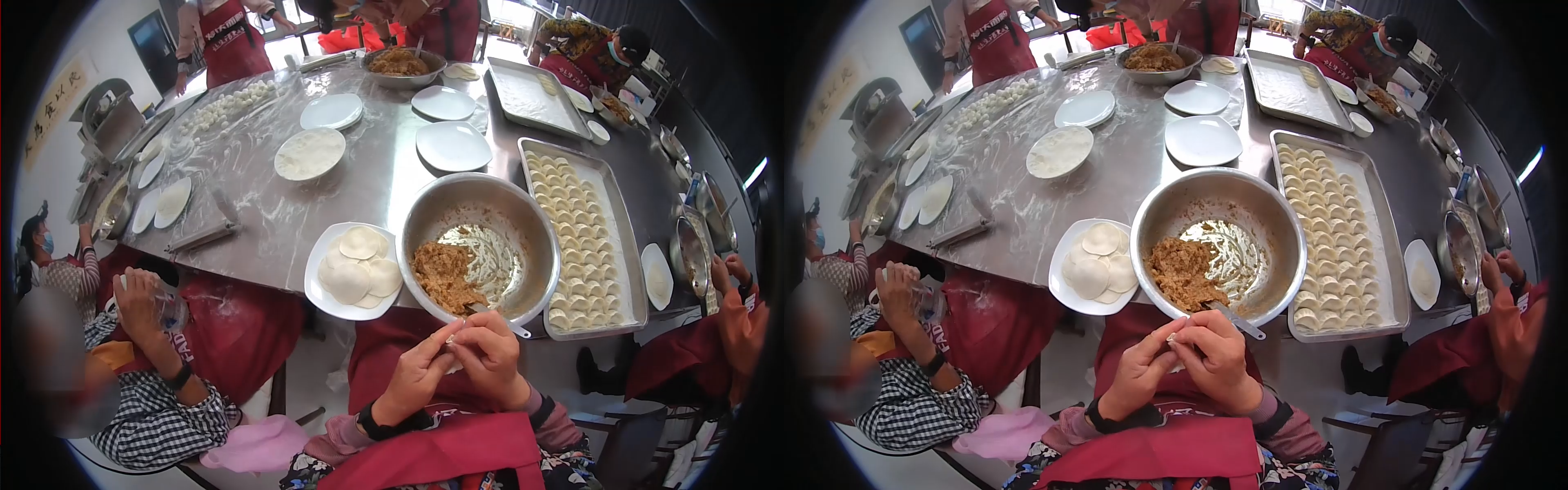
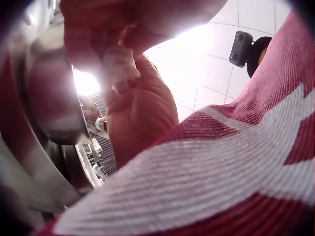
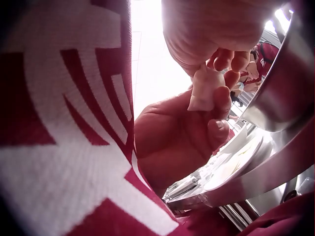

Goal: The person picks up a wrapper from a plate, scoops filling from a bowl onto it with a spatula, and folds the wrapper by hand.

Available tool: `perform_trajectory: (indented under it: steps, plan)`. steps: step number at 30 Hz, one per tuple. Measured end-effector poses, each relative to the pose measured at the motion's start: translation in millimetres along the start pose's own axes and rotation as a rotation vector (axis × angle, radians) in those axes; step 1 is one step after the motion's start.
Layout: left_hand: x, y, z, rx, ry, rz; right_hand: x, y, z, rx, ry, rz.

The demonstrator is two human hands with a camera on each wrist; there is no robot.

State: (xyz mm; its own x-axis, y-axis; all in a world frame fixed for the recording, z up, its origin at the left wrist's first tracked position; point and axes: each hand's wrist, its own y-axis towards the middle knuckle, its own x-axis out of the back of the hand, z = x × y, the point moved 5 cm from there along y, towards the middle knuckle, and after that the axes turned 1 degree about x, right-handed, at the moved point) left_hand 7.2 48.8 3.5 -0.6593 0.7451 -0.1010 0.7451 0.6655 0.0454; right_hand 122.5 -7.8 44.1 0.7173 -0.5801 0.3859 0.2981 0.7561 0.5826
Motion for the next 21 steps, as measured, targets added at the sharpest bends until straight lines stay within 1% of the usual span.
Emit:
perform_trajectory:
  steps: [2,4,5,6,7,8,9,10,12,13,17,19,20,21]
  plan:
    - [-2,-2,2,-0.003,-0.019,0.03,1,-1,1,-0.022,0.012,0.004]
    - [-2,-3,12,0.059,-0.256,-0.007,3,0,0,-0.139,0.086,-0.011]
    - [-3,-4,12,0.07,-0.251,0.007,5,0,-1,-0.138,0.068,0.011]
    - [-2,-5,10,0.066,-0.306,0.01,6,0,-2,-0.149,0.069,-0.005]
    - [-1,-3,9,0.057,-0.36,0.013,4,2,-2,-0.126,0.094,0.046]
    - [-1,-2,8,0.059,-0.352,0.025,1,3,-1,-0.099,0.117,0.1]
    - [-1,-3,8,0.052,-0.364,0.01,-2,1,-6,-0.136,0.173,0.163]
    - [-2,-4,8,0.048,-0.379,-0.008,-3,0,-8,-0.142,0.173,0.157]
    - [-3,-5,10,0.063,-0.33,-0.034,-6,1,-9,-0.087,0.182,0.224]
    - [-2,-5,10,0.069,-0.277,-0.062,-6,3,-7,-0.126,0.22,0.233]
    - [-3,-7,10,0.114,-0.266,-0.028,-5,-8,-18,-0.066,0.227,0.2]
    - [-4,-3,14,0.134,-0.271,0.054,0,-5,-16,-0.047,0.218,0.178]
    - [-4,0,14,0.125,-0.265,0.063,2,-3,-14,-0.038,0.213,0.168]
    - [-6,1,17,0.159,-0.394,0.07,3,-2,-13,-0.1,0.241,0.153]
